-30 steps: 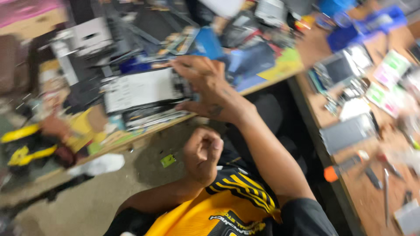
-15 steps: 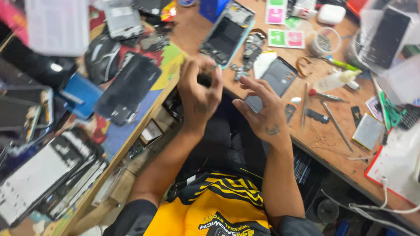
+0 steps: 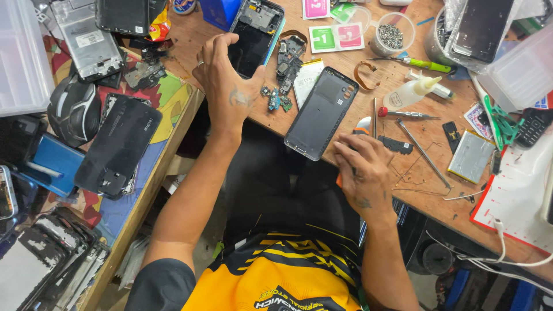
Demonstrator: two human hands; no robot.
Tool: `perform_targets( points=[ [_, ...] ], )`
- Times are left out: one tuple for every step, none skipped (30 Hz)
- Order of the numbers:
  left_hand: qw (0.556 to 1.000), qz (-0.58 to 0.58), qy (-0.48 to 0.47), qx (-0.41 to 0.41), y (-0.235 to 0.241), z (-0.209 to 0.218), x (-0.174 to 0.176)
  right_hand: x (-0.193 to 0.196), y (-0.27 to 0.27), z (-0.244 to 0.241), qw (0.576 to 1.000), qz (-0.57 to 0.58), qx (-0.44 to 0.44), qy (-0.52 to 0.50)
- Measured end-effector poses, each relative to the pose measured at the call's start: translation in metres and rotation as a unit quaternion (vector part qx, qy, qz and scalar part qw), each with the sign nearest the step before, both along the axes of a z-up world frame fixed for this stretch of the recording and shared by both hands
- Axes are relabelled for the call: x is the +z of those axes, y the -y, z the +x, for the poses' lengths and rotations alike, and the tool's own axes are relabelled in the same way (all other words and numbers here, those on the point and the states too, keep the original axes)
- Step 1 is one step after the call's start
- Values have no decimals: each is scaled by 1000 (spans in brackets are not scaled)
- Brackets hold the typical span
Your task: The person removes the battery from a disassembled smartphone using a plastic pry tool and tweezers, then places the battery aside. They then pick up a blue phone back cover and a separate motherboard, and use a screwdriver to remove screws from the motherboard.
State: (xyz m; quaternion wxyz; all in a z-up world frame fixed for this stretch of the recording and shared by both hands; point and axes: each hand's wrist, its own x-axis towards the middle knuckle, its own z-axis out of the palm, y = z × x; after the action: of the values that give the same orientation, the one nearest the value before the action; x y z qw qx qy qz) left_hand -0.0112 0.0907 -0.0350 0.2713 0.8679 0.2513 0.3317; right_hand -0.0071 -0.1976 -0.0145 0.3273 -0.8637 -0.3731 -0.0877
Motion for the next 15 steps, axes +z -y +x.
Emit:
perform_targets(
  points=[
    [1000, -1, 3, 1, 0, 0, 3, -1, 3, 3, 1000, 6, -3, -8],
    [1000, -3, 6, 2, 1, 1, 8, -2, 5, 6, 1000, 12, -6, -15],
    [1000, -9, 9, -1, 2, -1, 12, -2, 7, 9, 1000, 10, -12, -15],
    [1000, -15, 11, -4, 4, -4, 17, -2, 9, 14, 1000, 9, -17, -16],
    [1000, -21, 16, -7, 6, -7, 23, -1, 9, 17, 1000, 7, -24, -14],
    [999, -36, 27, -16, 10, -10, 28, 1, 9, 17, 999, 16, -34, -12],
    [998, -51, 37, -24, 16, -15, 32, 4, 9, 18, 999, 26, -43, -10],
    [996, -66, 48, -32, 22, -19, 36, 8, 7, 17, 998, 36, -52, -9],
    [991, -110, 58, -50, 27, -23, 39, 10, 4, 15, 996, 65, -59, -32],
    [984, -153, 67, -68, 33, -27, 41, 13, -1, 11, 992, 94, -65, -55],
    [974, -197, 76, -85, 39, -31, 42, 15, -7, 8, 987, 123, -72, -77],
    [955, -261, 93, -110, 46, -34, 43, 17, -14, 5, 975, 172, -44, -133],
    [930, -324, 109, -132, 51, -37, 42, 19, -22, 3, 957, 220, -15, -188],
    [901, -385, 125, -154, 56, -40, 40, 21, -30, 0, 933, 266, 15, -241],
    [892, -404, 125, -161, 58, -42, 39, 23, -37, -4, 938, 257, 31, -233]
  ],
)
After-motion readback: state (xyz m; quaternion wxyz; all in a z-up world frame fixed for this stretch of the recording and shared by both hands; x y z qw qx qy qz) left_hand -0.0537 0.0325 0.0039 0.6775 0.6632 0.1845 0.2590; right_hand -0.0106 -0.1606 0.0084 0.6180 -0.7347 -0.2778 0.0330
